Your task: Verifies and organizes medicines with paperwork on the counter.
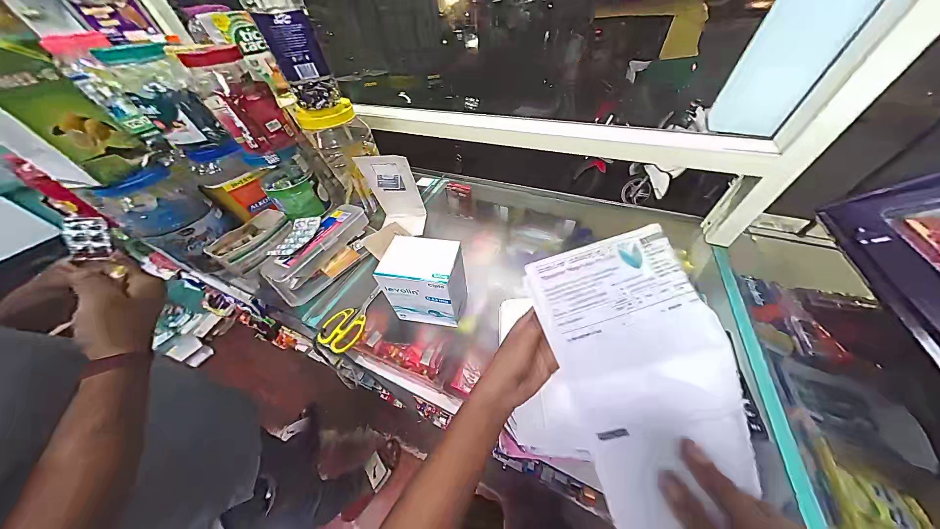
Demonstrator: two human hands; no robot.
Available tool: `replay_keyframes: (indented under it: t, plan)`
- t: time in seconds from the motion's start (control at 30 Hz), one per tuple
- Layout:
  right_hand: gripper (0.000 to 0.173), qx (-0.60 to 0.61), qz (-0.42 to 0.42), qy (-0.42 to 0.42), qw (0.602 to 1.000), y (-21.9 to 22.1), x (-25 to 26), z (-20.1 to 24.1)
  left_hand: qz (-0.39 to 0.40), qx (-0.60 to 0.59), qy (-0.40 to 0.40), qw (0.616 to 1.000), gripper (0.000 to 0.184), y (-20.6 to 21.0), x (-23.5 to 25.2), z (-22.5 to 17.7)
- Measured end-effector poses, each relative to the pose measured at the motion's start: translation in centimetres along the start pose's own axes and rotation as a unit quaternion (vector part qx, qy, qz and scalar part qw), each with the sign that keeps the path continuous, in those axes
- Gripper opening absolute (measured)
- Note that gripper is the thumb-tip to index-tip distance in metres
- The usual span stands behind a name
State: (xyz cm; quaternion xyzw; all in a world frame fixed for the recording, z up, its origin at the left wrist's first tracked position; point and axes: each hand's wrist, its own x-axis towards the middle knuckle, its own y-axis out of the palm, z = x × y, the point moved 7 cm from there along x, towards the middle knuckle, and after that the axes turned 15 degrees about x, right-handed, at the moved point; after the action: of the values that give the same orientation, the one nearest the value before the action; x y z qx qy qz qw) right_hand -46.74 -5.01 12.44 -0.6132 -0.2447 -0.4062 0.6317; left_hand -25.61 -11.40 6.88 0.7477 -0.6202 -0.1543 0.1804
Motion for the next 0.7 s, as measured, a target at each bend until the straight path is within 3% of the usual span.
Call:
replay_keyframes:
  t: [0.07, 0.13, 0.23, 0.3, 0.37, 0.43, 0.5, 0.6, 0.7]
  plan:
    - [0.025, 0.036, 0.094, 0.044, 0.994, 3.7, -1.2, -0.9, 0.022, -0.124, -0.065, 0.99, 0.068, -1.7, -0.7, 1.6]
    - [0.031, 0.079, 0.178, 0.111, 0.974, 7.3, -2.8, -2.1, 0.019, -0.121, -0.089, 0.988, 0.086, -4.3, -1.4, 4.0]
    - [0.037, 0.168, 0.272, 0.193, 0.928, 10.7, -3.6, -2.2, -0.056, 0.027, -0.087, 0.994, 0.033, -7.3, -2.4, 5.6]
    - [0.041, 0.233, 0.318, 0.222, 0.892, 11.6, -3.2, -1.7, -0.075, 0.131, -0.112, 0.982, 0.041, -8.8, -3.0, 5.7]
    - [0.049, 0.261, 0.295, 0.253, 0.884, 11.2, -1.6, -2.4, -0.057, 0.167, -0.129, 0.976, 0.046, -10.1, -2.7, 5.2]
    - [0.05, 0.195, 0.259, 0.272, 0.906, 10.9, 0.1, -3.8, -0.037, 0.182, -0.141, 0.972, 0.049, -11.4, -2.4, 4.9]
    - [0.056, 0.095, 0.297, 0.294, 0.903, 12.0, 0.0, -5.0, -0.014, 0.185, -0.151, 0.971, 0.052, -12.1, -2.7, 5.2]
    - [0.062, 0.045, 0.39, 0.35, 0.851, 15.5, -2.1, -5.9, -0.001, 0.191, -0.155, 0.969, 0.062, -12.5, -2.7, 4.9]
    - [0.063, 0.046, 0.425, 0.379, 0.821, 16.3, -2.1, -6.0, 0.002, 0.206, -0.126, 0.97, 0.075, -13.0, -2.7, 4.7]
